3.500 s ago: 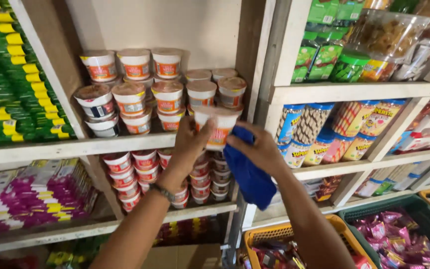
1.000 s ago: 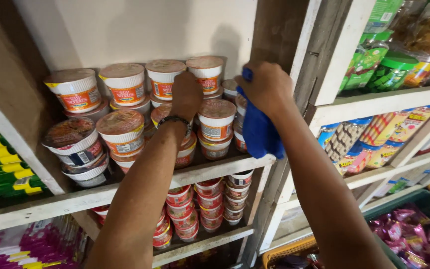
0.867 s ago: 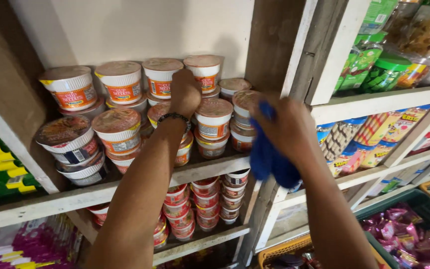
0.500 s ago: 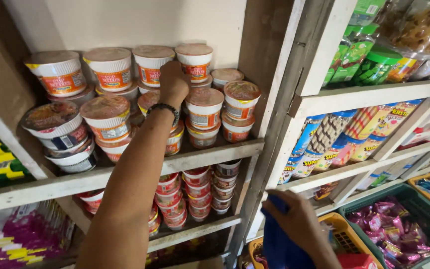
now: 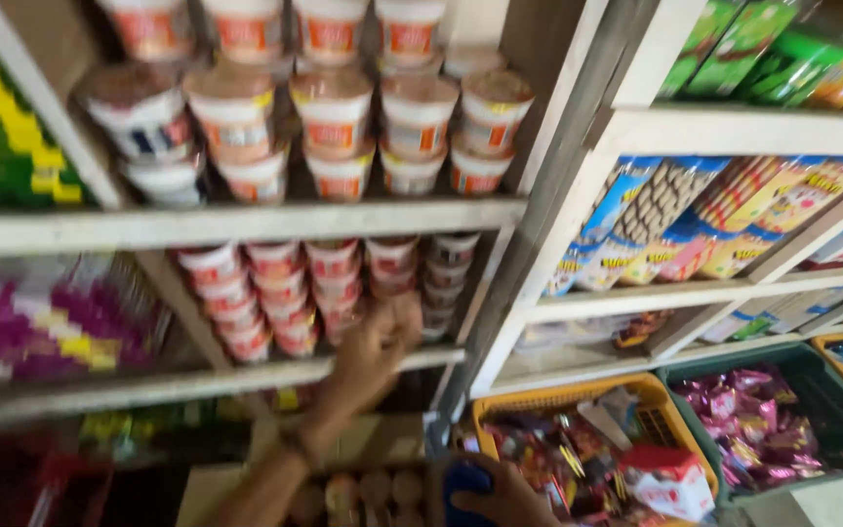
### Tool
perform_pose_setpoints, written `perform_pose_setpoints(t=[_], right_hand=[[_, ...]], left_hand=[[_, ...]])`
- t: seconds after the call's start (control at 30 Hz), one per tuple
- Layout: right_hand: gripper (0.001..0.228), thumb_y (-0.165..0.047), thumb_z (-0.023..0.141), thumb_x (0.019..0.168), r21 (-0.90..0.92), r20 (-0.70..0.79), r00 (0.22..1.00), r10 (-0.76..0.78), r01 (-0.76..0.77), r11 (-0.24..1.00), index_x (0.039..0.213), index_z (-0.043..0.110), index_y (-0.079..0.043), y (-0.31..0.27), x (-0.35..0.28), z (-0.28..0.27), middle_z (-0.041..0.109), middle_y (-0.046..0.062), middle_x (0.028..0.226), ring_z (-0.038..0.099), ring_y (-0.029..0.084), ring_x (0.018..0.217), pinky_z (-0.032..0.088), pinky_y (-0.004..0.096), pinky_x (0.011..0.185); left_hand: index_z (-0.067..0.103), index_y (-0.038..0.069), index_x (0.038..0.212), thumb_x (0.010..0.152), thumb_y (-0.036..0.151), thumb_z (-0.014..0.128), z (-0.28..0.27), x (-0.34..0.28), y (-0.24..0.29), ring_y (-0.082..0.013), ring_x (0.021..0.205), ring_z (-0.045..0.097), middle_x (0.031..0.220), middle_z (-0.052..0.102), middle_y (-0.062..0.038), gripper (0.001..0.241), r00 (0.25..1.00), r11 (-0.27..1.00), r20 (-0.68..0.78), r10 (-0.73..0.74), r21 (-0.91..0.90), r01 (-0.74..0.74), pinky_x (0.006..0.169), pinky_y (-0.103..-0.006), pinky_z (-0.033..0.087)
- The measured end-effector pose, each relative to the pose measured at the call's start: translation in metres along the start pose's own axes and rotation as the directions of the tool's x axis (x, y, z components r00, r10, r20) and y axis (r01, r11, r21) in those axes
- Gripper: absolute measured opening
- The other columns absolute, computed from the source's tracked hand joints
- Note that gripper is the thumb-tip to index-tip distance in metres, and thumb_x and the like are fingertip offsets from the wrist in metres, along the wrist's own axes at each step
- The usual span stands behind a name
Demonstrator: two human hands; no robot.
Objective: Cleaning instant noodle cups with a cloth and organizing them on grocery store shelves.
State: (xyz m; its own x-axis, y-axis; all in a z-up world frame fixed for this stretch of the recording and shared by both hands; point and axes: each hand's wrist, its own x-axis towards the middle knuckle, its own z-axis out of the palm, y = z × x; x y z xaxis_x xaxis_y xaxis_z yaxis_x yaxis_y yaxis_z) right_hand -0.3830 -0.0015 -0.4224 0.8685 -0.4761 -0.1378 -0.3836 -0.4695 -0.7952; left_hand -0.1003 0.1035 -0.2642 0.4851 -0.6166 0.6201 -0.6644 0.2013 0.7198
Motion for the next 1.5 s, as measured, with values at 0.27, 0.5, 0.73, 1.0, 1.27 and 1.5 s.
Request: perform_pose_setpoints(t=[0.27,0.5,0.73,1.0,1.27,1.5], right_hand=[[0.043,-0.014,0.075,0.091,0.556,0.405,0.908,0.108,-0.339,0.759,0.132,0.070,0.001,0.049,-0.062,0.083,0.076,0.006,0.103,0.068,0.016,0.092,0.057,0.034,0.085],[0.040,-0.013,0.077,0.085,0.378,0.599,0.785,0.157,-0.450,0.809,0.122,0.065,-0.011,0.059,-0.128,0.133,0.073,0.000,0.104,0.066,0.010,0.096,0.055,0.030,0.090],[0.031,-0.011,0.082,0.085,0.393,0.455,0.890,-0.037,-0.164,0.905,0.112,0.070,-0.004,0.088,-0.140,0.150,0.070,0.005,0.108,0.066,0.016,0.100,0.054,0.032,0.092],[0.034,-0.006,0.081,0.075,0.472,0.620,0.645,0.447,-0.761,0.445,0.108,0.071,-0.004,0.162,-0.126,0.190,0.072,0.007,0.092,0.069,0.018,0.082,0.058,0.037,0.078],[0.038,-0.008,0.085,0.072,0.402,0.475,0.523,0.708,-0.845,0.353,0.107,0.073,-0.007,0.248,-0.126,0.261,0.077,0.006,0.092,0.072,0.017,0.082,0.061,0.032,0.076],[0.030,-0.010,0.083,0.078,0.451,0.420,0.595,0.685,-0.792,0.411,0.105,0.072,-0.002,0.282,-0.105,0.285,0.071,0.006,0.087,0.066,0.015,0.077,0.057,0.032,0.070]], left_hand=[[0.061,0.003,0.142,0.097,0.036,0.074,0.105,-0.374,-0.087,-0.0211,0.124,0.056,0.129,0.066,-0.009,0.057,0.732,0.694,0.355,-0.582,-0.253,0.674,0.102,-0.0355,0.043],[0.073,0.003,0.097,0.085,0.033,0.077,0.085,-0.479,-0.073,-0.0157,0.084,0.070,0.088,0.075,-0.006,0.032,0.557,0.534,0.156,-0.816,-0.169,0.829,0.077,-0.0336,0.056],[0.071,0.006,0.078,0.087,0.027,0.075,0.148,-0.585,-0.111,-0.0266,0.077,0.065,0.079,0.069,-0.016,0.023,0.700,0.733,0.268,-0.662,0.041,0.679,0.072,-0.0411,0.052],[0.064,0.004,0.080,0.088,0.026,0.066,0.133,-0.570,-0.247,-0.0390,0.076,0.065,0.080,0.063,-0.022,0.023,0.502,0.611,0.372,-0.781,0.290,0.736,0.072,-0.0503,0.051],[0.064,0.006,0.105,0.085,0.031,0.069,0.101,-0.553,-0.429,-0.0443,0.095,0.066,0.096,0.071,-0.022,0.032,0.361,0.318,-0.074,-0.929,0.336,0.886,0.082,-0.0551,0.053],[0.054,-0.007,0.129,0.064,0.024,0.090,0.166,-0.622,-0.544,-0.0478,0.106,0.064,0.114,0.066,-0.030,0.081,0.719,0.652,-0.211,-0.663,0.309,0.692,0.092,-0.0516,0.052]])
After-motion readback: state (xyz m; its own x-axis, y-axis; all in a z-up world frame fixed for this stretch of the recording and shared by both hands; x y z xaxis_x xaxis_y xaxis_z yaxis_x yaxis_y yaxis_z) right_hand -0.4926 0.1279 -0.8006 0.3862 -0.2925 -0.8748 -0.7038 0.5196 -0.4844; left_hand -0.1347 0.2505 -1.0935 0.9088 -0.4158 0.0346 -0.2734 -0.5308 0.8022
